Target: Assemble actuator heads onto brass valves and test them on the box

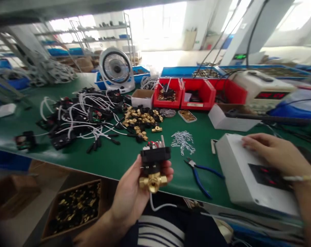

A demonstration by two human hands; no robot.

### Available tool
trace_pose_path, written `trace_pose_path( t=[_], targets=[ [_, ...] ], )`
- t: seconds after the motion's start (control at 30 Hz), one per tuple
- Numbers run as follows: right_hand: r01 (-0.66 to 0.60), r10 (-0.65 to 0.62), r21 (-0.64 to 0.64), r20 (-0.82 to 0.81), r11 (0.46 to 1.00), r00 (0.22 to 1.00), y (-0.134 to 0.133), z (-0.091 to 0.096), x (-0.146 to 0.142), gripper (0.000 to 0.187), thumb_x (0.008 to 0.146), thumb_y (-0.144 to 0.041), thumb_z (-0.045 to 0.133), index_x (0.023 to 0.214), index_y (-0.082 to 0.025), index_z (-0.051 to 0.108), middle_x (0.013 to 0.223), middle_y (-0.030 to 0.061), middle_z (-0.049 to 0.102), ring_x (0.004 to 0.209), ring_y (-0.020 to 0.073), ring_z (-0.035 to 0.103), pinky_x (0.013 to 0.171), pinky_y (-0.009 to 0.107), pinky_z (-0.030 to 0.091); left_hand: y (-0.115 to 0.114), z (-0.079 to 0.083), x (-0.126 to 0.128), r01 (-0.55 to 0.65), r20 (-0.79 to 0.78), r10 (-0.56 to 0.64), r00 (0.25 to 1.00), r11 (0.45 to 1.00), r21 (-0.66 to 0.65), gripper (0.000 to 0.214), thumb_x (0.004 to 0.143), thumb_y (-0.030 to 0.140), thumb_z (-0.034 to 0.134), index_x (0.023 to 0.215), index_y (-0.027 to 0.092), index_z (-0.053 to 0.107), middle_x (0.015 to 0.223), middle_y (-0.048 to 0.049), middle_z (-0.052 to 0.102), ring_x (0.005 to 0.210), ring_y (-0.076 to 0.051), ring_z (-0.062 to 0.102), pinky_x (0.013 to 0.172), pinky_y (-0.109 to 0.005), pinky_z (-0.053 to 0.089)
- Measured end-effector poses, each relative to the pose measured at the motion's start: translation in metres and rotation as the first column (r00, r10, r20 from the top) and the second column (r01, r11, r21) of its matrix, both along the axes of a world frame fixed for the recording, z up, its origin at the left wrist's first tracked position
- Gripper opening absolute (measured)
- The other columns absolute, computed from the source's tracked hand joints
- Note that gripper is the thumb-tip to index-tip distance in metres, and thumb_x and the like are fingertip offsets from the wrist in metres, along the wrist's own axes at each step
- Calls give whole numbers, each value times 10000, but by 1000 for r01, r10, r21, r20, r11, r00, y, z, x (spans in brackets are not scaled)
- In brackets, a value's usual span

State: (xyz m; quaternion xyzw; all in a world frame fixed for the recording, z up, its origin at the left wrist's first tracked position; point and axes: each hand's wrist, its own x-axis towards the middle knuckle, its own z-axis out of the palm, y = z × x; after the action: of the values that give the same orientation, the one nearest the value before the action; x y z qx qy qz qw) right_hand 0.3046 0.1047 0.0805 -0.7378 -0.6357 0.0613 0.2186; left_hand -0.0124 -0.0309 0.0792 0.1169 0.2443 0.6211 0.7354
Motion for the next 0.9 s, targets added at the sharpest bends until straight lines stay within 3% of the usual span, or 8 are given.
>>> trace_pose_path(
  t=[0.07, 0.17, 0.53, 0.9],
  targets=[
    [70, -82, -107, -111, 992, 990, 4, 13, 3, 591, 620, -835, 599, 654, -247, 648, 671, 95, 676, 598, 257, 587, 625, 415, 456, -2, 1, -2, 14, -5, -14, 1000, 1000, 7, 410, 1037, 359, 366, 1035, 87, 672, 925, -135, 759, 839, -203, 739, 777, -300, 582],
    [84, -103, -103, -204, 991, 974, 6, 14, -7, 655, 499, -842, 620, 702, -219, 635, 693, 96, 659, 658, 254, 587, 678, 405, 449, -5, 0, -4, 17, -22, -17, 1000, 1000, 15, 399, 1033, 359, 381, 1038, 95, 680, 948, -135, 761, 870, -208, 740, 798, -308, 593],
    [84, -106, -100, -244, 991, 964, 2, 8, -8, 642, 452, -775, 636, 734, -198, 630, 726, 86, 637, 685, 225, 544, 720, 384, 423, -7, 2, -5, 20, -23, -19, 1000, 999, 41, 416, 1042, 336, 348, 1026, 98, 688, 948, -132, 765, 900, -200, 742, 821, -302, 606],
    [86, -105, -79, -275, 993, 956, 4, 4, -3, 582, 579, -752, 696, 729, -193, 640, 720, 81, 663, 660, 216, 571, 706, 379, 450, -8, 1, -6, 26, -40, -25, 999, 1000, 16, 405, 1023, 376, 402, 1013, 113, 711, 951, -119, 763, 893, -196, 738, 842, -311, 594]
  ],
)
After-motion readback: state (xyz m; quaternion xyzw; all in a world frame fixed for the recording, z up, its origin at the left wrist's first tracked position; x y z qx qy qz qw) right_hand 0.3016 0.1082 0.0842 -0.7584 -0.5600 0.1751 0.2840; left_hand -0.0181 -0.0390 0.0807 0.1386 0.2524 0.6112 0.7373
